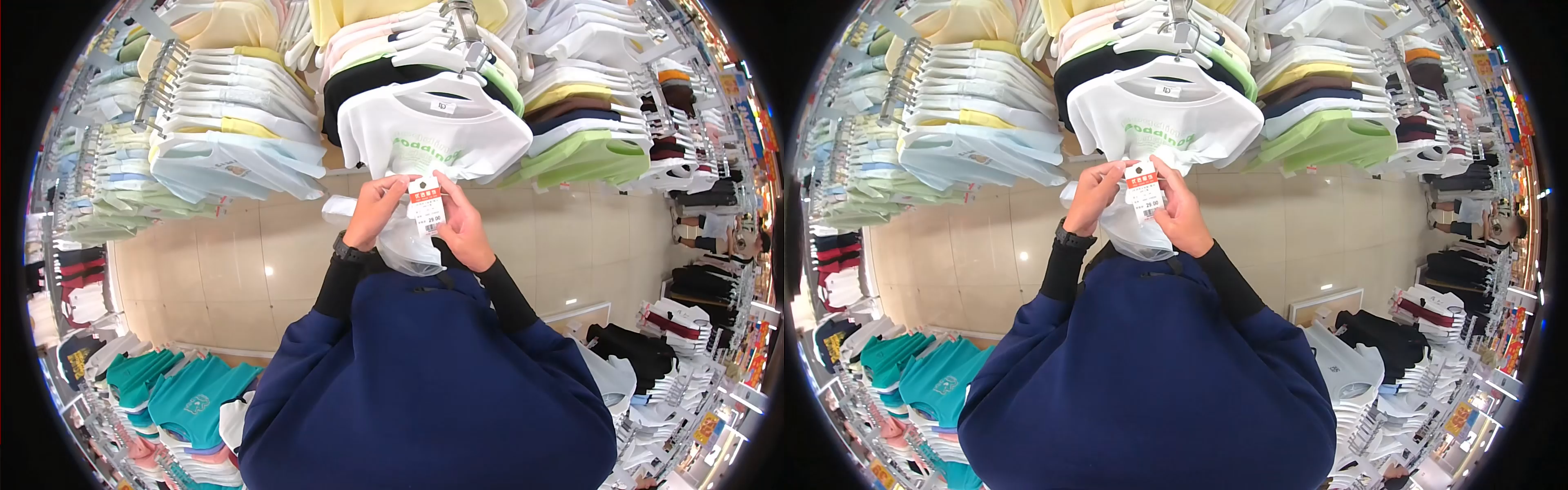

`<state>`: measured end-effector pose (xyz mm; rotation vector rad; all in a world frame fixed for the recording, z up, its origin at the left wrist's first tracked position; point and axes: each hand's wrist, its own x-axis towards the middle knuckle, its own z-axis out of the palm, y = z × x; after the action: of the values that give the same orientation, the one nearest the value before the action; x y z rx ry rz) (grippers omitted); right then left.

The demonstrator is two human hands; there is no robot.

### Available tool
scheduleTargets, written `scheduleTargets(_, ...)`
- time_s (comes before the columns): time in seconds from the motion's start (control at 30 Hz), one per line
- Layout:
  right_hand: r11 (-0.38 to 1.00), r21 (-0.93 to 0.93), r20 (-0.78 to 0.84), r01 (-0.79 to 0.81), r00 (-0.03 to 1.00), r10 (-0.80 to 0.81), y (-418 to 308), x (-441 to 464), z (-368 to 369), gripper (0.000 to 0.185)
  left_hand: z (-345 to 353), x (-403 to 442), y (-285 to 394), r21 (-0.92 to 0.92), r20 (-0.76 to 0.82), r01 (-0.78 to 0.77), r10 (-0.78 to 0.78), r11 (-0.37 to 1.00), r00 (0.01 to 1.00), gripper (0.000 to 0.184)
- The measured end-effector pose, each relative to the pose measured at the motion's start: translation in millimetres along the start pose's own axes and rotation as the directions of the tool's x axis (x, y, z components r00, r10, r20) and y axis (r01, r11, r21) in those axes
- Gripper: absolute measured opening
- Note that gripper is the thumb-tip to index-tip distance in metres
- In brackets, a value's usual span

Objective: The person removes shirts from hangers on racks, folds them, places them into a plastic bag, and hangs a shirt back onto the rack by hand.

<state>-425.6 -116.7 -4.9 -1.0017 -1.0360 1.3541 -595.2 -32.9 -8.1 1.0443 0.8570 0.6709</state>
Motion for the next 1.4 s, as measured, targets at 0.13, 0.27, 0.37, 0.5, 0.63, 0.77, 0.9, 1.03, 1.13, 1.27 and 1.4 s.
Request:
scheduleTargets(0.13, 1.0, -0.016, 0.012, -0.018, 1.0, 0.018, -4, 1, -4, 0.081, -1, 2, -4, -0.018, 0.004, 0.049, -0.049, 0.999, 0.999, 0.032)
scheduleTargets(0.27, 0.882, -0.459, -0.046, 0.107, 0.989, -0.144, -3, 1, -18, 0.066, -1, 7, -18, 0.029, 0.013, 0.014, -0.015, 0.999, 1.0, 0.03)
scheduleTargets(0.37, 0.715, -0.686, -0.123, 0.136, 0.946, -0.298, -11, 8, -44, 0.054, -5, 12, -33, 0.105, 0.007, -0.106, 0.106, 0.989, 0.994, 0.028)
scheduleTargets(0.5, 0.494, -0.861, -0.153, 0.121, 0.865, -0.478, -23, 27, -100, 0.044, -9, 11, -24, 0.063, -0.053, -0.054, 0.057, 0.997, 0.997, 0.027)
scheduleTargets(0.63, 0.33, -0.927, -0.036, 0.179, 0.832, -0.554, -48, 64, -135, 0.042, 8, 17, -9, 0.038, -0.088, -0.015, 0.018, 0.999, 0.996, 0.028)
scheduleTargets(0.77, 0.336, -0.898, 0.104, 0.285, 0.878, -0.468, -52, 100, -162, 0.044, 36, 41, -3, 0.032, -0.048, -0.138, 0.14, 0.99, 0.989, 0.032)
scheduleTargets(0.9, 0.654, -0.702, 0.184, 0.282, 0.959, -0.216, -50, 116, -171, 0.042, 55, 82, 1, 0.05, -0.085, -0.249, 0.253, 0.967, 0.964, 0.04)
scheduleTargets(1.03, 0.924, -0.376, 0.337, 0.061, 0.939, 0.075, -34, 121, -188, 0.045, 75, 120, 14, 0.173, -0.148, -0.241, 0.268, 0.955, 0.952, 0.044)
scheduleTargets(1.13, 0.992, -0.096, 0.43, -0.085, 0.895, 0.118, -28, 115, -184, 0.057, 87, 127, 20, 0.191, -0.18, -0.174, 0.208, 0.966, 0.961, 0.045)
scheduleTargets(1.27, 0.975, 0.12, 0.439, -0.186, 0.891, 0.116, -12, 107, -193, 0.038, 97, 123, 30, 0.252, -0.209, -0.105, 0.16, 0.962, 0.965, 0.043)
scheduleTargets(1.4, 0.987, -0.163, 0.31, -0.011, 0.949, 0.062, 6, 95, -208, 0.03, 96, 130, 24, 0.266, -0.25, -0.061, 0.13, 0.962, 0.96, 0.04)
